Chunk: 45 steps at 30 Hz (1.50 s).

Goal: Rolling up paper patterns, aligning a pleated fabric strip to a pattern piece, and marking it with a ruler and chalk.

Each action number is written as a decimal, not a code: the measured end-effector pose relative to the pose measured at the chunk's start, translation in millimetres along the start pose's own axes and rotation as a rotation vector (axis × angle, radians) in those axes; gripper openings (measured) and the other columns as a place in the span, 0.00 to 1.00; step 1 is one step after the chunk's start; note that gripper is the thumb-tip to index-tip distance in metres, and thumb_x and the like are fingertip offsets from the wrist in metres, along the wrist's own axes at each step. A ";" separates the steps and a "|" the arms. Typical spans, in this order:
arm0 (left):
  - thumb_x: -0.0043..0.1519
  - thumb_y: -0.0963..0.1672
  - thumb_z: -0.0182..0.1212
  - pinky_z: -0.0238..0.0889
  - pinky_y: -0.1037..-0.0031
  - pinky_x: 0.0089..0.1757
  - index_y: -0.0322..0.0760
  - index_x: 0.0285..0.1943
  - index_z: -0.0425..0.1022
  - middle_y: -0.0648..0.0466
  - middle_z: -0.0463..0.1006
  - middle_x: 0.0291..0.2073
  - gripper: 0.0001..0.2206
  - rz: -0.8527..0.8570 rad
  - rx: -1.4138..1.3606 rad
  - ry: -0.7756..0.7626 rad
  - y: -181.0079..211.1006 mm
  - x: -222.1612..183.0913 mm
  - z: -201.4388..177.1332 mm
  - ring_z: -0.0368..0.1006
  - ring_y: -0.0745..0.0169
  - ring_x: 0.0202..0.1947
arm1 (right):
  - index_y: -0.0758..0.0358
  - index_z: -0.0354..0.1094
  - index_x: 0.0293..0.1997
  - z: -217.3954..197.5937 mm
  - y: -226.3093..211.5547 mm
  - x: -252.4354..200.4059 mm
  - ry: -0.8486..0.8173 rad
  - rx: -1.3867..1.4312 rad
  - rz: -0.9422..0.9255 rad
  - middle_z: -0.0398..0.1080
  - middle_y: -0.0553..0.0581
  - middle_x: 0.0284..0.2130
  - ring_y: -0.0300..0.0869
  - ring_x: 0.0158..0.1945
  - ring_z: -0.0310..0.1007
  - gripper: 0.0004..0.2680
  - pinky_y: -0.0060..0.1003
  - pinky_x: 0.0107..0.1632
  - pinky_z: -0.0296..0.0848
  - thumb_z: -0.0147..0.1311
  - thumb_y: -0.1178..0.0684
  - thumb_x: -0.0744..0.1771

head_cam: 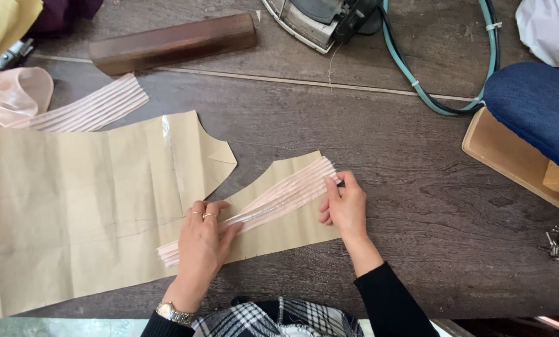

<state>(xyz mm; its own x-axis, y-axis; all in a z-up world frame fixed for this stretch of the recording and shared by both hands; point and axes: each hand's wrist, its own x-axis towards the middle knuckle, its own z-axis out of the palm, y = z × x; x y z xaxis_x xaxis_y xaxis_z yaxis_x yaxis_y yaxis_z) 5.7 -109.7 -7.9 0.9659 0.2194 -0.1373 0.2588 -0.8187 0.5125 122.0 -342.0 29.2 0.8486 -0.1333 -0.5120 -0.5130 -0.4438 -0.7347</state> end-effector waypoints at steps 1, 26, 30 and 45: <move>0.55 0.49 0.64 0.63 0.62 0.43 0.43 0.52 0.69 0.50 0.68 0.43 0.19 -0.003 -0.002 -0.002 6.3 -0.3 -3.9 0.67 0.50 0.43 | 0.64 0.60 0.42 0.1 -0.5 -0.1 -0.002 -0.003 0.002 0.67 0.58 0.12 0.43 0.09 0.64 0.06 0.33 0.12 0.63 0.45 0.52 0.69; 0.51 0.50 0.67 0.69 0.66 0.40 0.41 0.32 0.77 0.50 0.74 0.30 0.11 -0.200 0.009 -0.270 12.8 2.6 -14.8 0.74 0.50 0.41 | 0.73 0.58 0.42 4.4 7.8 2.7 0.045 0.015 -0.139 0.67 0.67 0.10 0.48 0.07 0.66 0.08 0.33 0.08 0.69 0.45 0.55 0.68; 0.52 0.52 0.66 0.69 0.67 0.40 0.44 0.33 0.77 0.53 0.73 0.32 0.12 -0.250 -0.026 -0.254 5.3 -0.9 -18.4 0.74 0.53 0.42 | 0.73 0.58 0.42 4.8 7.9 2.6 0.050 0.012 -0.149 0.67 0.67 0.10 0.49 0.07 0.66 0.08 0.34 0.08 0.69 0.45 0.55 0.68; 0.53 0.50 0.65 0.68 0.63 0.44 0.48 0.42 0.77 0.54 0.73 0.36 0.12 -0.332 -0.006 -0.019 -39.5 -43.1 -40.3 0.72 0.51 0.44 | 0.75 0.57 0.42 7.1 6.7 -1.0 0.063 0.004 -0.169 0.67 0.68 0.11 0.50 0.07 0.66 0.08 0.35 0.09 0.69 0.44 0.56 0.68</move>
<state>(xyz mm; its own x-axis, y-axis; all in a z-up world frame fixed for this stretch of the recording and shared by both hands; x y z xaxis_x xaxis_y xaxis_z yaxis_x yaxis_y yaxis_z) -46.1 -65.4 11.9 0.8288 0.4633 -0.3137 0.5593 -0.7011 0.4424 116.7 -338.5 21.6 0.9291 -0.1130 -0.3521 -0.3629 -0.4608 -0.8099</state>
